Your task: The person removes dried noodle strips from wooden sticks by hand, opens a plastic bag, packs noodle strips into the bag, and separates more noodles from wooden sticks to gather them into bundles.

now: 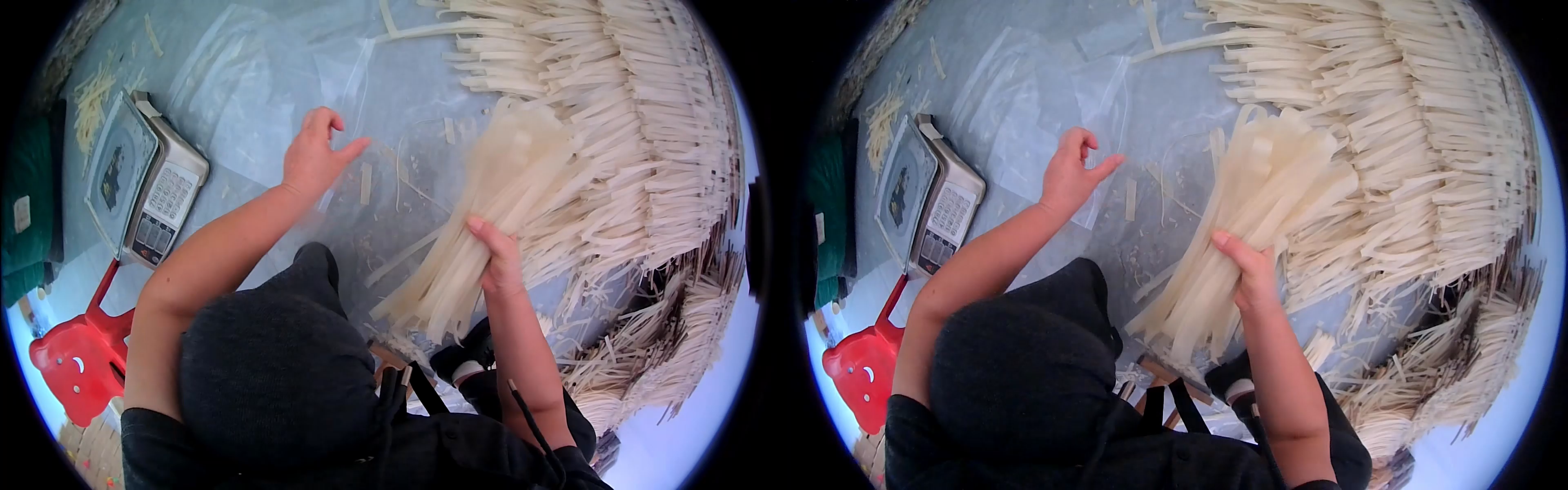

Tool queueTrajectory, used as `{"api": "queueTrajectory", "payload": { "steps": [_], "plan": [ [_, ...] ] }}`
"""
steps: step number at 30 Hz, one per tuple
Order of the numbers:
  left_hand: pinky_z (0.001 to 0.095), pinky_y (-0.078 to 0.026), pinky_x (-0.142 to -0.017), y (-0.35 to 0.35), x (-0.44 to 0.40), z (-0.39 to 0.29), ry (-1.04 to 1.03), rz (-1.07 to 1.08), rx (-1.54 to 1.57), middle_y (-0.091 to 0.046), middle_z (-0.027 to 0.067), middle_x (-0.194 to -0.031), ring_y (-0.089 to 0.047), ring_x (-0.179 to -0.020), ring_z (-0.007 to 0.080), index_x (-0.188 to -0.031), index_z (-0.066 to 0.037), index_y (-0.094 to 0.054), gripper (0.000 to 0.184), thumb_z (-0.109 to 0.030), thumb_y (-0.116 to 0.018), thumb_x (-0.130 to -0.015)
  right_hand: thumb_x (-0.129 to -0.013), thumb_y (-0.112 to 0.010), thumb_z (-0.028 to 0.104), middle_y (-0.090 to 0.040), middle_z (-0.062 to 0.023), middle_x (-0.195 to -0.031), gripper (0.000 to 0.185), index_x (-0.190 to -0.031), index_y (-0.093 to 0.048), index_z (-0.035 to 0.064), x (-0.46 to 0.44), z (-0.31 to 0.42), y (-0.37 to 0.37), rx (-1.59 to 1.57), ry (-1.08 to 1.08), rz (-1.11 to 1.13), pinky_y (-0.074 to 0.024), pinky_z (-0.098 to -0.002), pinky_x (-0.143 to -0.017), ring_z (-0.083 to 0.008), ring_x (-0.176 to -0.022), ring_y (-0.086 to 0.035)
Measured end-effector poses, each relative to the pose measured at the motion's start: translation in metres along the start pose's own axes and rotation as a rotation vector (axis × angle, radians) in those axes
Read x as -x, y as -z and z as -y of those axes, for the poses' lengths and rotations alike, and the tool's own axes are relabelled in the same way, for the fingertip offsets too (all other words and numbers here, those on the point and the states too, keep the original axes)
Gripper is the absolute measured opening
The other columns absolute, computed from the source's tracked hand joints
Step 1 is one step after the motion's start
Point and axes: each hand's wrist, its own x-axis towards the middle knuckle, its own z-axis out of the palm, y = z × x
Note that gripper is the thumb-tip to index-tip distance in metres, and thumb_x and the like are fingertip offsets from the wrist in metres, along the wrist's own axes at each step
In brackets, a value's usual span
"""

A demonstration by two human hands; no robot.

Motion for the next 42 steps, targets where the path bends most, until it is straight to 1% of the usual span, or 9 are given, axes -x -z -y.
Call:
{"api": "queueTrajectory", "payload": {
  "steps": [12,21,26,30,32,34,36,38,42],
  "plan": [
    [0.0390,-0.048,-0.075,-0.011,0.006,0.030,0.344,0.102,-0.113,-0.051,0.0094,-0.116,-0.060,-0.093,0.0269,-0.109,-0.010,-0.042,0.062,-0.049,-0.075,-0.074,-0.073,-0.077,0.005,-0.066,-0.0085,-0.103,0.046,-0.115,-0.059,-0.0018,0.011,0.045,-0.061,0.335,0.096,0.211,-0.0510,-0.0315,-0.081,-0.0166,-0.092,-0.063],
    [0.0382,-0.049,-0.075,-0.021,-0.006,0.062,0.321,0.137,-0.048,-0.059,0.0085,-0.102,-0.062,-0.087,0.0252,-0.104,-0.009,-0.055,0.031,-0.028,-0.067,-0.082,-0.073,-0.077,0.007,-0.065,-0.0098,-0.105,0.049,-0.117,-0.058,-0.0026,0.006,0.043,-0.048,0.367,0.049,0.156,-0.0515,-0.0320,-0.080,-0.0170,-0.093,-0.063],
    [0.0343,-0.050,-0.069,0.008,0.012,0.044,-0.076,0.093,0.027,-0.062,0.0106,-0.090,-0.062,-0.076,0.0226,-0.121,-0.009,-0.059,0.033,-0.010,-0.056,-0.088,-0.075,-0.076,0.006,-0.065,-0.0099,-0.107,0.052,-0.122,-0.055,-0.0021,-0.011,0.017,-0.060,0.366,-0.020,0.218,-0.0516,-0.0333,-0.082,-0.0179,-0.097,-0.063],
    [0.0315,-0.050,-0.068,0.016,0.017,0.051,-0.125,0.094,0.170,-0.061,0.0075,-0.086,-0.060,-0.073,0.0179,-0.127,-0.008,-0.057,0.036,-0.010,-0.055,-0.091,-0.072,-0.076,0.009,-0.066,-0.0100,-0.109,0.057,-0.124,-0.055,0.0004,-0.052,-0.027,-0.069,0.608,-0.009,0.301,-0.0512,-0.0336,-0.084,-0.0186,-0.098,-0.063],
    [0.0280,-0.050,-0.067,0.023,0.012,0.054,0.303,0.030,0.630,-0.060,0.0027,-0.084,-0.058,-0.072,0.0122,-0.126,-0.005,-0.059,0.034,-0.014,-0.057,-0.093,-0.070,-0.077,0.012,-0.067,-0.0109,-0.108,0.062,-0.126,-0.053,0.0013,-0.060,-0.047,-0.068,0.718,0.042,0.287,-0.0510,-0.0342,-0.085,-0.0203,-0.098,-0.064],
    [0.0267,-0.049,-0.066,0.042,0.010,0.044,0.357,0.014,0.649,-0.059,0.0010,-0.083,-0.056,-0.071,0.0103,-0.124,-0.004,-0.061,0.033,-0.014,-0.059,-0.093,-0.066,-0.073,0.023,-0.067,-0.0198,-0.105,0.072,-0.130,-0.047,0.0053,-0.063,-0.058,-0.069,1.043,0.111,0.285,-0.0506,-0.0415,-0.087,-0.0348,-0.097,-0.065],
    [0.0253,-0.048,-0.065,0.047,0.011,0.039,0.412,0.000,0.671,-0.059,-0.0008,-0.083,-0.055,-0.070,0.0084,-0.122,-0.003,-0.063,0.031,-0.014,-0.060,-0.093,-0.067,-0.071,0.023,-0.067,-0.0213,-0.104,0.070,-0.130,-0.046,0.0055,-0.062,-0.064,-0.075,1.157,0.073,0.262,-0.0505,-0.0429,-0.086,-0.0371,-0.097,-0.065],
    [0.0256,-0.047,-0.062,0.042,0.011,0.031,0.030,-0.158,0.501,-0.060,0.0003,-0.080,-0.054,-0.067,0.0093,-0.118,-0.004,-0.066,0.026,-0.014,-0.060,-0.094,-0.069,-0.069,0.023,-0.066,-0.0227,-0.103,0.068,-0.129,-0.045,0.0056,-0.061,-0.066,-0.082,1.270,0.034,0.238,-0.0503,-0.0444,-0.085,-0.0393,-0.097,-0.064],
    [0.0268,-0.046,-0.061,0.067,0.028,-0.007,-0.124,-0.125,0.194,-0.062,0.0040,-0.080,-0.055,-0.065,0.0116,-0.118,-0.006,-0.066,0.026,-0.012,-0.060,-0.093,-0.071,-0.066,0.019,-0.067,-0.0211,-0.095,0.060,-0.125,-0.042,0.0065,-0.066,-0.064,-0.090,1.447,0.002,0.162,-0.0507,-0.0460,-0.080,-0.0386,-0.093,-0.065]
  ]
}}
